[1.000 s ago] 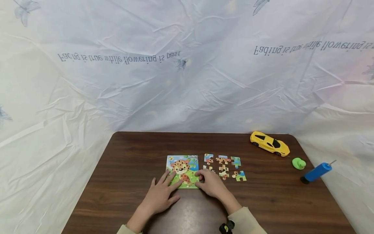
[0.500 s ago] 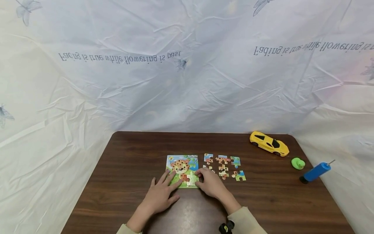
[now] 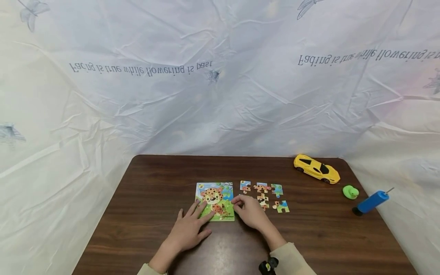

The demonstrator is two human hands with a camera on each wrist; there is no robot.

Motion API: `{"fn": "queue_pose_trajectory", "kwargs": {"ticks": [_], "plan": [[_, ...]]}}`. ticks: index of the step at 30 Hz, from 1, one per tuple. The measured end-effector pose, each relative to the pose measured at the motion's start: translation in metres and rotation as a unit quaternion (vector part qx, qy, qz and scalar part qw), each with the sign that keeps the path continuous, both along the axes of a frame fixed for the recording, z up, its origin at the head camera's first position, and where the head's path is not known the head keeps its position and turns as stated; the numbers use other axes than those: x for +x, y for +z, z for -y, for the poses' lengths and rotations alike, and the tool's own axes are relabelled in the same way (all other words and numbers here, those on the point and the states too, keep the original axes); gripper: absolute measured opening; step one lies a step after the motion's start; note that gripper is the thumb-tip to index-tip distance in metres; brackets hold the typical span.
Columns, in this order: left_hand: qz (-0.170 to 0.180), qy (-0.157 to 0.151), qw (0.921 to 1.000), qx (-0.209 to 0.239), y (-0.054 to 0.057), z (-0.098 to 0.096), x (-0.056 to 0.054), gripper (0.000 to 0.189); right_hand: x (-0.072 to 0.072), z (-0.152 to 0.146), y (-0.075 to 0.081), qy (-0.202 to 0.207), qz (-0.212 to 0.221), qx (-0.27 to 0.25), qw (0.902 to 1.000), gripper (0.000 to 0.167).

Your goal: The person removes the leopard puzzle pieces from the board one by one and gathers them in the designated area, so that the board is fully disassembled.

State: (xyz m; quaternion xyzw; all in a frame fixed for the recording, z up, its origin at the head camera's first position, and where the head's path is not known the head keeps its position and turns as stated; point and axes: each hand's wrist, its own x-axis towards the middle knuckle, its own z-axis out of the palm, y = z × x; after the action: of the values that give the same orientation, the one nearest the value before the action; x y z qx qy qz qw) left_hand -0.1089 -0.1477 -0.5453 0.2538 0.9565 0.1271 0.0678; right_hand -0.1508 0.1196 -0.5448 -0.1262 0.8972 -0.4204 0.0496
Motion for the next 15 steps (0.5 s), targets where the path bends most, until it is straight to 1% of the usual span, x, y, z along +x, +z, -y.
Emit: {"fn": "queue_pose_trajectory", "kwargs": {"ticks": [3,7,12,15], "plan": [[0.005,-0.001,1.0000,0.001,0.002,0.001,-0.002,0.057,0.000,-0.014,0.008,-0.016,0.021,-0.014,0.9995,0.010],[0.009,-0.003,0.9999,0.003,0.004,0.002,-0.004,0.057,0.004,-0.044,0.017,-0.026,0.060,-0.017,0.9977,0.009],[0.014,-0.005,0.9999,0.001,0.005,0.004,-0.006,0.057,0.013,-0.090,0.025,-0.043,0.103,-0.015,0.9937,0.008],[0.016,-0.006,0.9998,-0.001,0.006,0.005,-0.008,0.057,0.020,-0.116,0.027,-0.058,0.122,-0.008,0.9908,0.009]]}}
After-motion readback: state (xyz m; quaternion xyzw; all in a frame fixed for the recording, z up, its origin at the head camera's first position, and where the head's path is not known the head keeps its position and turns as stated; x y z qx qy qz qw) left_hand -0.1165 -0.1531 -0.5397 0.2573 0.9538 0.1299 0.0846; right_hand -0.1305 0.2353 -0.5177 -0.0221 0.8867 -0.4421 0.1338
